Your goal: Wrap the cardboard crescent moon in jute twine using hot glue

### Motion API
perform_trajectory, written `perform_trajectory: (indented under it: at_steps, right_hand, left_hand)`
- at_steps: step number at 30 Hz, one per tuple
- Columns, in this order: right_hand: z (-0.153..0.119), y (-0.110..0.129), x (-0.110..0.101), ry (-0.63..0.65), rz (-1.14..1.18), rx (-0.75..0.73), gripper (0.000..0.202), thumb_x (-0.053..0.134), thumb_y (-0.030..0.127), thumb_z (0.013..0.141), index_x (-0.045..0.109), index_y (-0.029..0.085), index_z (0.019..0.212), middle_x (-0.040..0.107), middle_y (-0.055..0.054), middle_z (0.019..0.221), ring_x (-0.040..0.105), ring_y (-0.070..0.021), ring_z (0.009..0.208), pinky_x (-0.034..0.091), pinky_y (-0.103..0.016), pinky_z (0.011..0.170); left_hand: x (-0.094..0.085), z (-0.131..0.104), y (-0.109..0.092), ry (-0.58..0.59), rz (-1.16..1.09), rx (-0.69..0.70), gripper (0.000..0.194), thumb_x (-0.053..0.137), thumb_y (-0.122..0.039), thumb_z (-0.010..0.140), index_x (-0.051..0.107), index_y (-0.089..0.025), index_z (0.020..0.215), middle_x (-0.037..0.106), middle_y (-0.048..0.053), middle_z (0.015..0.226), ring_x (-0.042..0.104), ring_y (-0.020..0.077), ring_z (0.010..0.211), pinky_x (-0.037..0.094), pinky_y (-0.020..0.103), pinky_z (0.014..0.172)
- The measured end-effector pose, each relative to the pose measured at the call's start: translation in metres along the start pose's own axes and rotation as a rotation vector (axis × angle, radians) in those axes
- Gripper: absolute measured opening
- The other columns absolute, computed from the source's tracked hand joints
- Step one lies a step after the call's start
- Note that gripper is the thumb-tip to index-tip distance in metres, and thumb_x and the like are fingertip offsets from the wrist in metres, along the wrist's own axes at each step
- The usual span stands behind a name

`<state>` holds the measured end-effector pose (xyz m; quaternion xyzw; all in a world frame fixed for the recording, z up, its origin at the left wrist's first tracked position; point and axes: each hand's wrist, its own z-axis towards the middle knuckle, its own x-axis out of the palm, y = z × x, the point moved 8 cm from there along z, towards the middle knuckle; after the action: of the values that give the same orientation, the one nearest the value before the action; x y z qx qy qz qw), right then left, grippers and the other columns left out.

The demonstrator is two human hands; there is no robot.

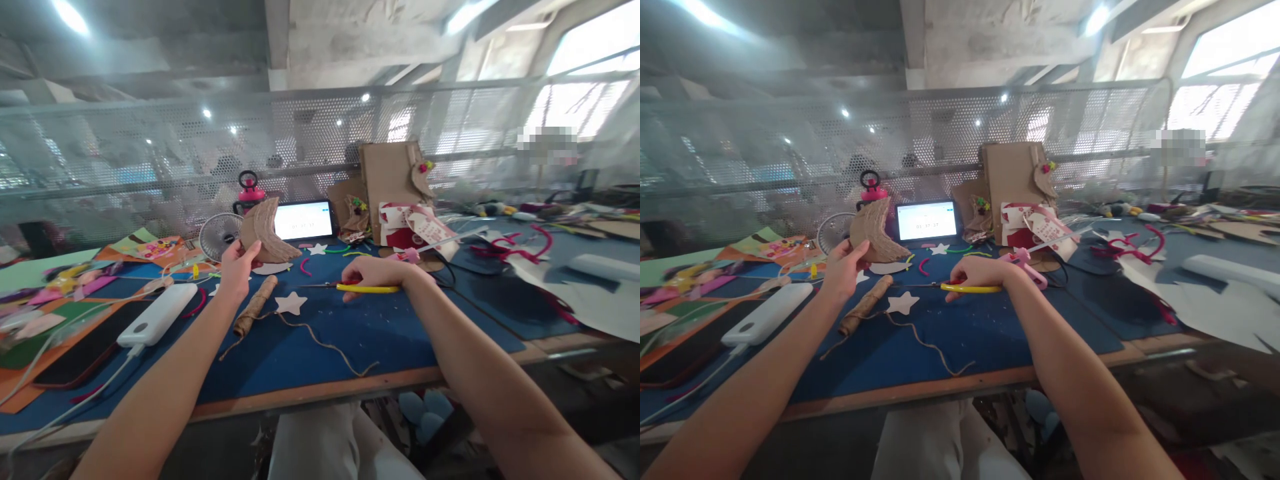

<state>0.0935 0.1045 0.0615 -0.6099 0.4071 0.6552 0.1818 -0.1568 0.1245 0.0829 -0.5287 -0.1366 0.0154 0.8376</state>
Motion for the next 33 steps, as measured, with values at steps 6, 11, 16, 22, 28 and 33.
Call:
perform_trajectory:
  at_steps: [6,11,16,22,28,33]
  right_hand:
    - [-0.029,-0.03,0.001,-0.115,-0.227,0.217,0.037,0.057,0.05,0.078,0.062,0.015,0.068,0.059,-0.006,0.063,0.051,-0.0156,0.055,0.03,-0.028,0.051]
    - [-0.026,-0.043,0.02,-0.097,-0.308,0.286,0.032,0.055,0.044,0.086,0.062,0.012,0.087,0.062,-0.005,0.079,0.058,-0.014,0.068,0.046,-0.029,0.064]
    - [-0.016,-0.046,0.009,-0.119,-0.32,0.289,0.029,0.063,0.041,0.081,0.064,0.013,0.085,0.064,-0.005,0.083,0.06,-0.017,0.078,0.048,-0.034,0.074]
    - [-0.085,-0.02,-0.004,-0.342,-0.257,0.261,0.031,0.048,0.039,0.089,0.068,0.016,0.082,0.066,-0.012,0.089,0.059,-0.0247,0.088,0.042,-0.035,0.075]
    - [-0.114,0.054,0.055,-0.284,-0.04,-0.265,0.02,0.057,0.038,0.086,0.063,0.02,0.094,0.063,-0.004,0.094,0.057,-0.0176,0.089,0.044,-0.029,0.077]
    - [-0.11,0.067,0.069,-0.299,-0.056,-0.38,0.014,0.046,0.018,0.09,0.06,0.018,0.086,0.062,-0.003,0.085,0.054,-0.0153,0.08,0.043,-0.027,0.071]
  left_hand:
    - [0.014,-0.01,0.007,0.07,-0.044,-0.152,0.015,0.06,-0.025,0.088,0.059,-0.012,0.093,0.06,0.0,0.079,0.056,0.0077,0.059,0.048,0.019,0.051]
    - [0.055,-0.049,0.016,0.31,-0.001,-0.322,0.039,0.08,-0.029,0.065,0.058,-0.015,0.095,0.064,0.001,0.075,0.06,0.0098,0.056,0.045,0.016,0.042]
    - [0.084,-0.093,0.036,0.579,0.14,-0.535,0.048,0.084,-0.028,0.059,0.057,-0.013,0.096,0.066,0.006,0.07,0.061,0.0135,0.05,0.046,0.019,0.038]
    - [0.087,-0.105,0.05,0.671,0.198,-0.617,0.044,0.081,-0.028,0.064,0.053,-0.017,0.097,0.064,0.002,0.071,0.064,0.0147,0.057,0.047,0.017,0.039]
    - [0.089,-0.111,0.057,0.707,0.235,-0.631,0.043,0.079,-0.028,0.066,0.05,-0.017,0.096,0.064,0.004,0.077,0.064,0.0162,0.06,0.051,0.021,0.041]
    - [0.09,-0.117,0.064,0.777,0.334,-0.622,0.043,0.076,-0.032,0.069,0.048,-0.017,0.098,0.065,0.005,0.077,0.066,0.0183,0.061,0.052,0.022,0.043]
